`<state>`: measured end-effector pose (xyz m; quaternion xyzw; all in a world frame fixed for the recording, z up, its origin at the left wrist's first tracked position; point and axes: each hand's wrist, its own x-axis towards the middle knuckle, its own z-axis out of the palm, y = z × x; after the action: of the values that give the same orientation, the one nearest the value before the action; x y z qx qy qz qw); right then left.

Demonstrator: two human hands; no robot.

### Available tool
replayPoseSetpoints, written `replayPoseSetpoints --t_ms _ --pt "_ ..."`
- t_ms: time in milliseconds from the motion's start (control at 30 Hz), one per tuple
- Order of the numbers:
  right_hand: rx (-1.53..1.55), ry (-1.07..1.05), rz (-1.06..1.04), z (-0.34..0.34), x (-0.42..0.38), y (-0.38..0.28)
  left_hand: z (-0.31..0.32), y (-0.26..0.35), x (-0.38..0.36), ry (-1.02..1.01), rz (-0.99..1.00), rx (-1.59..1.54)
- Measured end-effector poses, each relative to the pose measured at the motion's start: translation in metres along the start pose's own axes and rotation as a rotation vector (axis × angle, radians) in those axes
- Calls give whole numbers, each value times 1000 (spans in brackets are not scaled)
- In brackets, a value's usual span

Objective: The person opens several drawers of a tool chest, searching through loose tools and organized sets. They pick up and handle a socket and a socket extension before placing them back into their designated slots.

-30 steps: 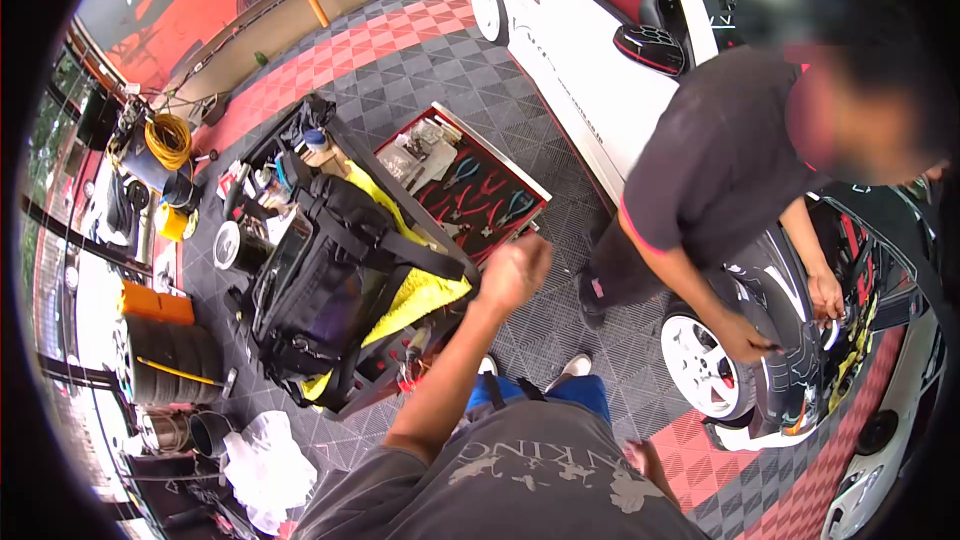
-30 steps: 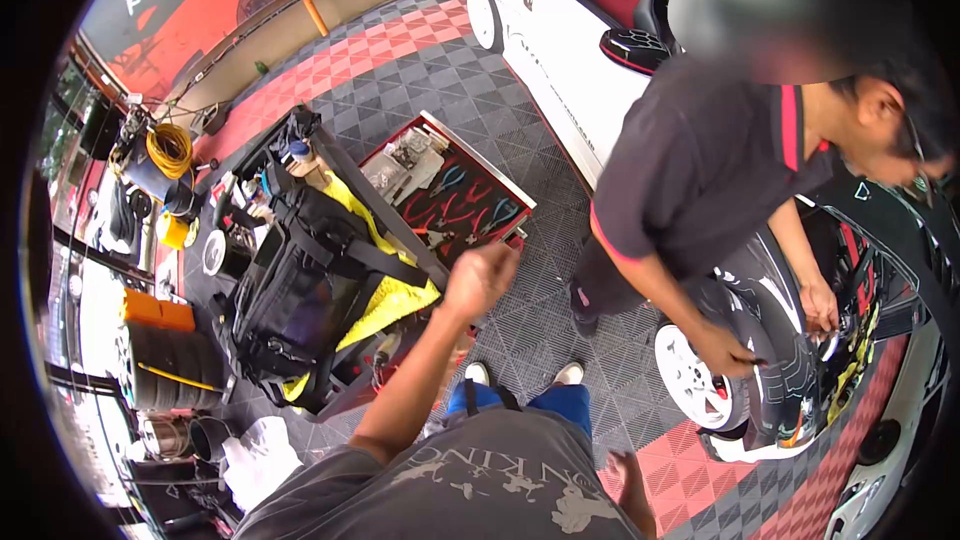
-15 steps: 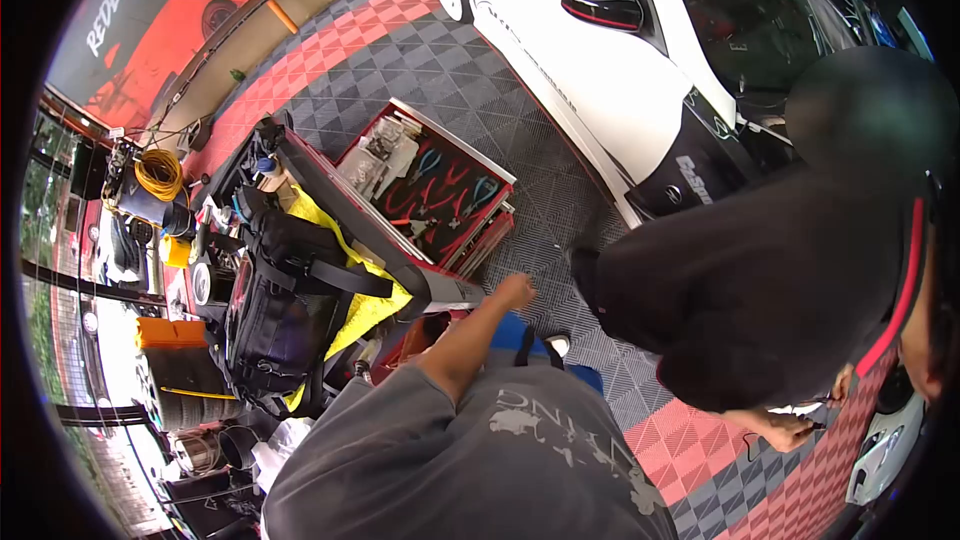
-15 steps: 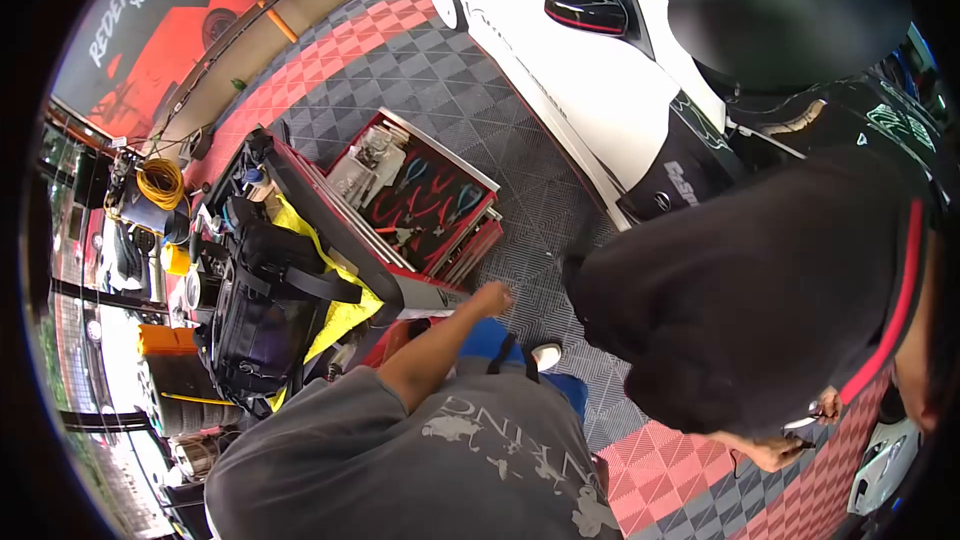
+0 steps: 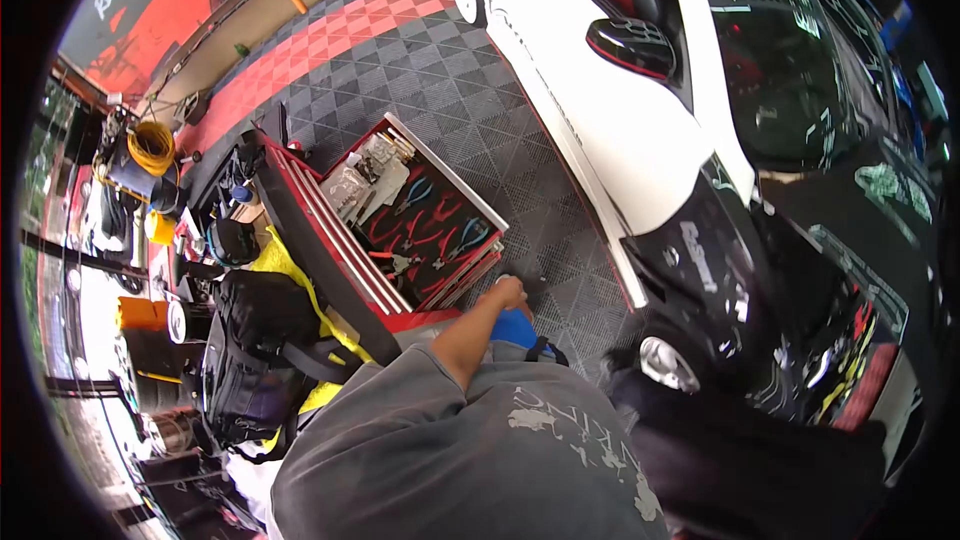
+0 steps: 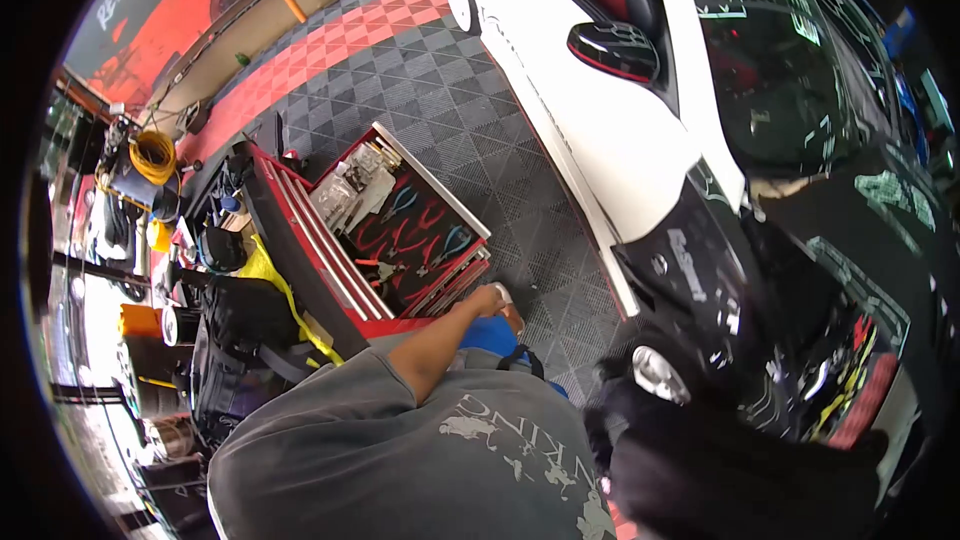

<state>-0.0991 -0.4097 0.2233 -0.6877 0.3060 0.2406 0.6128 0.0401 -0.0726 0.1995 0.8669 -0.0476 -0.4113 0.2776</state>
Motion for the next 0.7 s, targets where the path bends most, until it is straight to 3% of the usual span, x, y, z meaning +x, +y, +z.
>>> replayPoseSetpoints --t_ms 67,100,200,267,333,367,433,533,567,600,700 --pt "-52 -35 56 8 16 -7 -1 -18 19 137 70 38" --pt "-69 -40 89 3 19 -6 -9 -26 30 53 10 25" --pt "-151 -50 177 -7 39 -19 -47 -53 44 105 -55 -4" --pt "-235 -69 204 -25 56 -31 -102 -57 23 167 -149 -254" --pt "-322 -109 205 -40 79 -51 -130 -80 17 490 -73 -380" --pt "-372 -134 198 -43 93 -65 -143 -86 5 510 -114 -411" --pt "-432 -206 173 -42 134 -102 -168 -99 -21 679 -226 -849" --pt "-110 -414 345 -29 224 -159 -163 -126 -50 885 -383 -1165" --pt "-657 -386 29 17 203 -229 -158 -130 -62 935 -419 -1208" --pt "-790 -586 -197 23 246 -242 -151 -126 -77 1001 -471 -1274" --pt "-909 -587 -74 106 308 -336 -110 -113 -105 1247 -569 -1474"
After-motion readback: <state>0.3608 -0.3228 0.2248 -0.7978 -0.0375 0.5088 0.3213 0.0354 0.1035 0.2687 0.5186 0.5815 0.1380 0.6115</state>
